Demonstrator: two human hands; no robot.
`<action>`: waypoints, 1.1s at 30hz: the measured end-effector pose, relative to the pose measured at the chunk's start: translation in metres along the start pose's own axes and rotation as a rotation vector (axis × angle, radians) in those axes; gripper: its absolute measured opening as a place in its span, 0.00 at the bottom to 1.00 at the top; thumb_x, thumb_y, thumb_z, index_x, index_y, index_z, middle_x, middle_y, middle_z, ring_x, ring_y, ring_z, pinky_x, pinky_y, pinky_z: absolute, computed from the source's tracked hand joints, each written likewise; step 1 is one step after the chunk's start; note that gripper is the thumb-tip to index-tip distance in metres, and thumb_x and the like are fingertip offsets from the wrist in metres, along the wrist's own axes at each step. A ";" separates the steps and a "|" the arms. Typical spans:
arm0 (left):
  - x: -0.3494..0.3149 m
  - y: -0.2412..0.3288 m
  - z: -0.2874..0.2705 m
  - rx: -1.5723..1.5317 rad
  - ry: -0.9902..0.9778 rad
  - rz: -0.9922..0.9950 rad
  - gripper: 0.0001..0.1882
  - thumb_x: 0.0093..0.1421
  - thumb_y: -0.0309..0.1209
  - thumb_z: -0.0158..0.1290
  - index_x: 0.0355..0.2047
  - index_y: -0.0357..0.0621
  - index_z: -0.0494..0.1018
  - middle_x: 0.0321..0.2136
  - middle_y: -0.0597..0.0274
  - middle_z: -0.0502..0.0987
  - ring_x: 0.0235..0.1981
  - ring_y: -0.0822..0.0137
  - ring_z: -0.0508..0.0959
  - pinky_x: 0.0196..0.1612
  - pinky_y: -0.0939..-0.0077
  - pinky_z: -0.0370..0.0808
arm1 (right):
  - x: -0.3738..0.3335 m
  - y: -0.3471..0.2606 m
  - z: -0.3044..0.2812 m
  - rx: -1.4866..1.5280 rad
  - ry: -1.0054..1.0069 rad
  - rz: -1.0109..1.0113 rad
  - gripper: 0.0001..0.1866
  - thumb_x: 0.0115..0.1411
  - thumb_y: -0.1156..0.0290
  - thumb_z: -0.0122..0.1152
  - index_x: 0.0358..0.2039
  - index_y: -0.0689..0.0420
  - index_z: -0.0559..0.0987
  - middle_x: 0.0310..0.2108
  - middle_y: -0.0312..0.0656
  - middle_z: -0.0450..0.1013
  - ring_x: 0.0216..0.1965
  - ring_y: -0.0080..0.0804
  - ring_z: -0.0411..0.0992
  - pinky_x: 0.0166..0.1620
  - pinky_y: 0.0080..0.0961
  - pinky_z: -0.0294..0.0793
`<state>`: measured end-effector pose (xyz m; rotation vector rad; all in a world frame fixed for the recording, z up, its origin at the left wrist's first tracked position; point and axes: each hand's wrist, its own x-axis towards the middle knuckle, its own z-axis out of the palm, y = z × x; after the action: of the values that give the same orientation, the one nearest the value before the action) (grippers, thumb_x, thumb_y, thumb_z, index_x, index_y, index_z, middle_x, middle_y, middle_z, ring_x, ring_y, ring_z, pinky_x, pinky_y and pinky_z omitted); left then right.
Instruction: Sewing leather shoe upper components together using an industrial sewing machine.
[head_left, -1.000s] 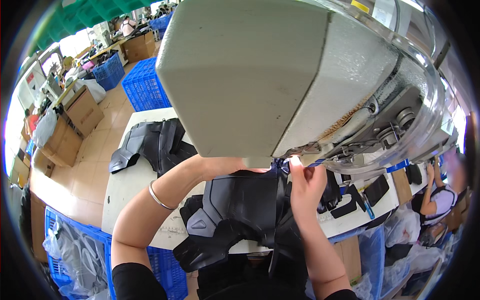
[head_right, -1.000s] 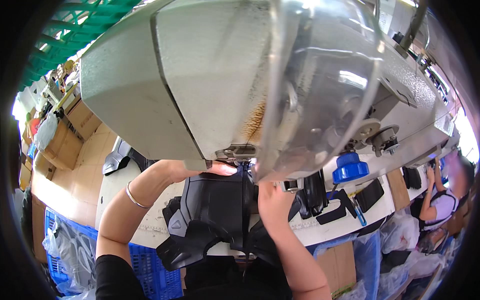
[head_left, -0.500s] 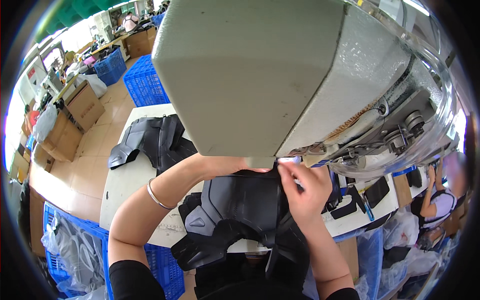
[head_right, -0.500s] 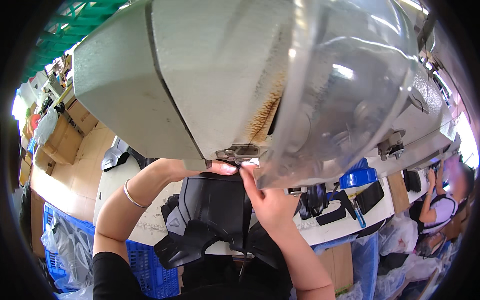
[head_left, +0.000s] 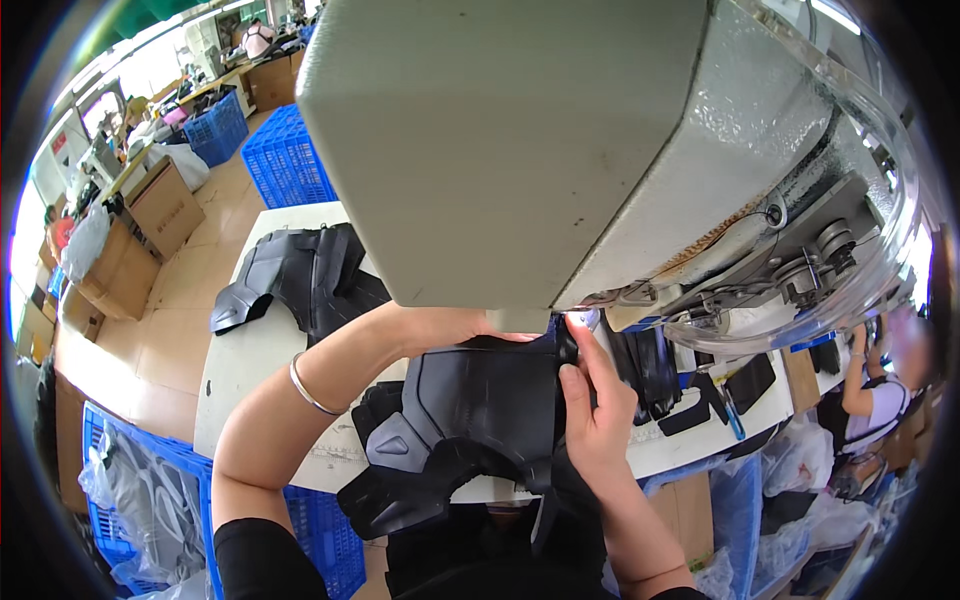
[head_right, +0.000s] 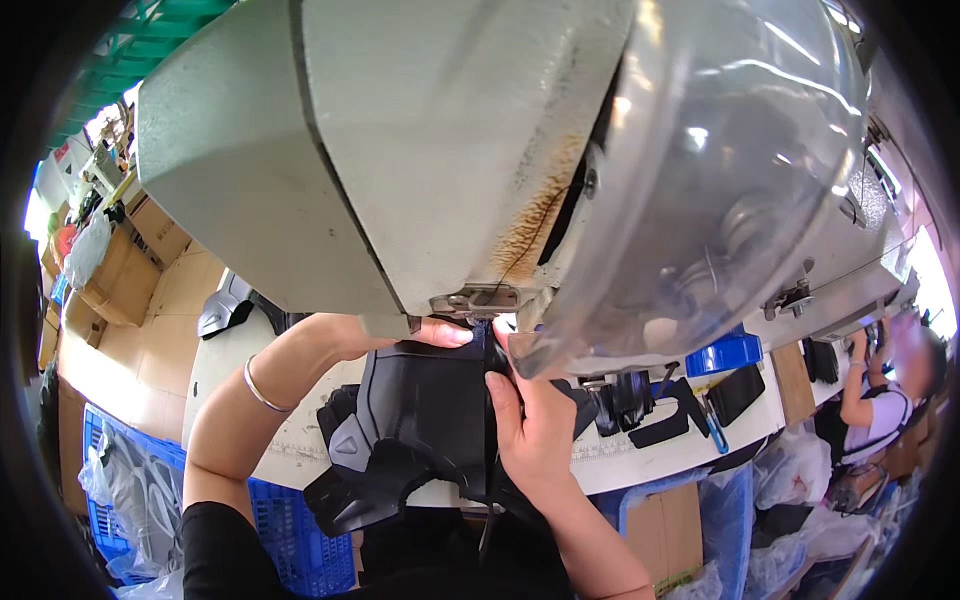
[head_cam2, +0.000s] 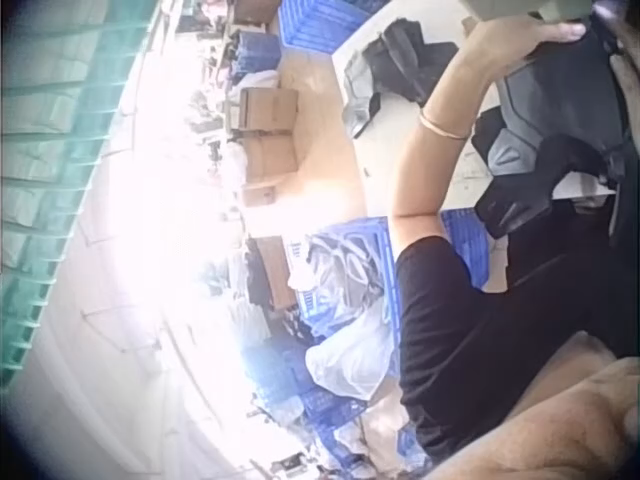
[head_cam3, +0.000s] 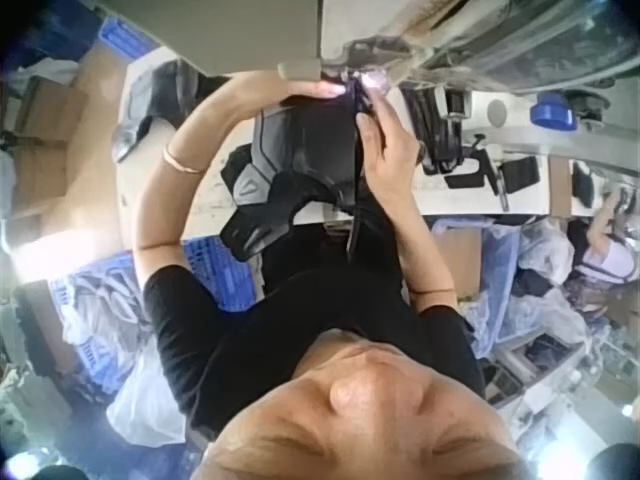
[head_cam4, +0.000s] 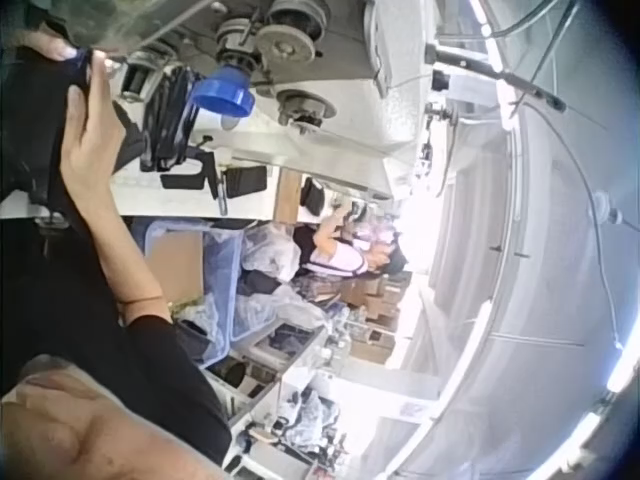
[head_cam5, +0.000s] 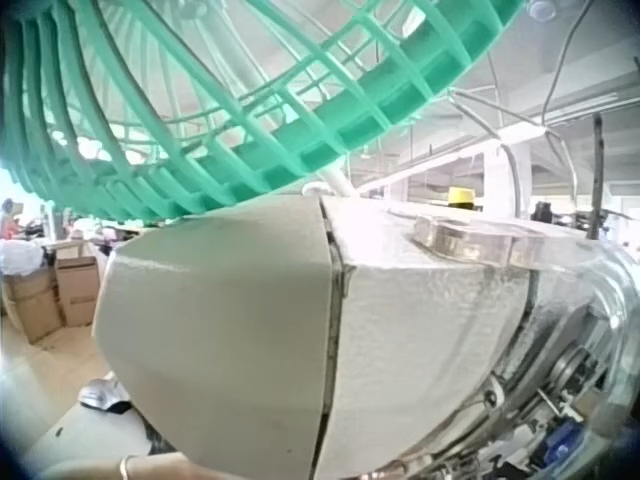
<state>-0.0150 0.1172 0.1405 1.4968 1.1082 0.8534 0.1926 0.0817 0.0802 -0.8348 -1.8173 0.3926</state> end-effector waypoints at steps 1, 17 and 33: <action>0.000 0.000 -0.001 -0.046 0.001 -0.021 0.28 0.48 0.33 0.68 0.48 0.35 0.74 0.42 0.58 0.78 0.44 0.66 0.75 0.50 0.74 0.71 | -0.001 -0.004 0.001 0.061 -0.020 0.100 0.20 0.63 0.76 0.53 0.56 0.63 0.71 0.30 0.37 0.71 0.26 0.16 0.61 0.31 0.15 0.62; 0.001 -0.001 0.002 0.082 0.050 0.067 0.30 0.45 0.33 0.69 0.48 0.40 0.72 0.41 0.59 0.76 0.42 0.66 0.74 0.46 0.73 0.73 | -0.006 -0.011 0.005 0.261 0.007 0.325 0.22 0.62 0.76 0.56 0.58 0.57 0.71 0.17 0.29 0.65 0.23 0.12 0.58 0.32 0.11 0.61; 0.005 -0.001 -0.003 0.007 0.009 -0.008 0.22 0.47 0.34 0.67 0.42 0.41 0.77 0.37 0.62 0.79 0.39 0.69 0.76 0.45 0.75 0.73 | 0.001 -0.016 0.003 0.180 -0.012 0.324 0.21 0.62 0.74 0.58 0.56 0.58 0.72 0.16 0.34 0.66 0.22 0.14 0.59 0.31 0.13 0.63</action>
<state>-0.0161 0.1231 0.1394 1.4947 1.1245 0.8524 0.1837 0.0716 0.0891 -1.0021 -1.6300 0.7587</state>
